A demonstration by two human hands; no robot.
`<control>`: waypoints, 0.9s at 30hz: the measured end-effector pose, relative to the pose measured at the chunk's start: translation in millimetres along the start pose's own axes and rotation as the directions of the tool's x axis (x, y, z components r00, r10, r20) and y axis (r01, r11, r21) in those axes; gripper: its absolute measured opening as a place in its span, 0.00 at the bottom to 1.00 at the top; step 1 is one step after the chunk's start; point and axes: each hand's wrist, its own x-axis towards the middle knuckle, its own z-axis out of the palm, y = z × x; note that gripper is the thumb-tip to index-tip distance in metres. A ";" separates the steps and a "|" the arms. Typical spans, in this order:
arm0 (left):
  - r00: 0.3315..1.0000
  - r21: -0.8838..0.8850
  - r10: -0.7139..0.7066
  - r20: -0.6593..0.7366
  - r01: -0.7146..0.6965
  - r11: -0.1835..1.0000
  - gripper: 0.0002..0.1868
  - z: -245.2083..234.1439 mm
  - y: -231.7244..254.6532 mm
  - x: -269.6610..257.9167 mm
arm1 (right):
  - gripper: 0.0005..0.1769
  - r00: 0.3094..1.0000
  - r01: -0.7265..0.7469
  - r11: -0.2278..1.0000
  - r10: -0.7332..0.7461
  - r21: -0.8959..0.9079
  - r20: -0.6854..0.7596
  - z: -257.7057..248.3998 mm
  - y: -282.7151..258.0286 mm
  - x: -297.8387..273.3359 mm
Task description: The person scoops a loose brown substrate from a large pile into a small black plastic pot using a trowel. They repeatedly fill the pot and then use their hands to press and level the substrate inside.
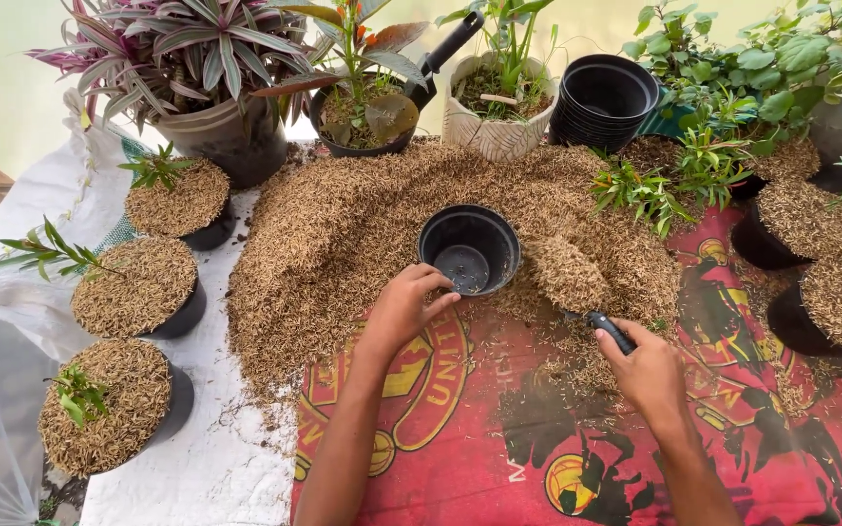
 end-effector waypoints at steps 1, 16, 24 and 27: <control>1.000 0.000 0.001 0.002 -0.001 1.000 0.07 0.5 -0.5 -0.3 | 0.23 1.000 -0.002 1.000 0.002 0.001 0.000 -4.8 -2.0 0.2; 1.000 0.002 -0.002 -0.029 0.002 1.000 0.04 13.4 -7.5 -0.7 | 0.22 0.980 0.161 0.986 -0.166 0.051 0.108 -47.2 -102.4 8.2; 1.000 -0.026 -0.006 -0.026 0.005 1.000 0.03 15.0 -10.9 -1.4 | 0.21 0.889 0.457 0.826 -0.413 -0.331 0.197 1.9 -130.1 55.6; 1.000 -0.052 -0.010 -0.023 0.009 0.999 0.03 13.4 -10.1 -1.6 | 0.19 0.879 0.478 0.749 -0.402 -0.460 0.258 -23.2 -159.2 47.1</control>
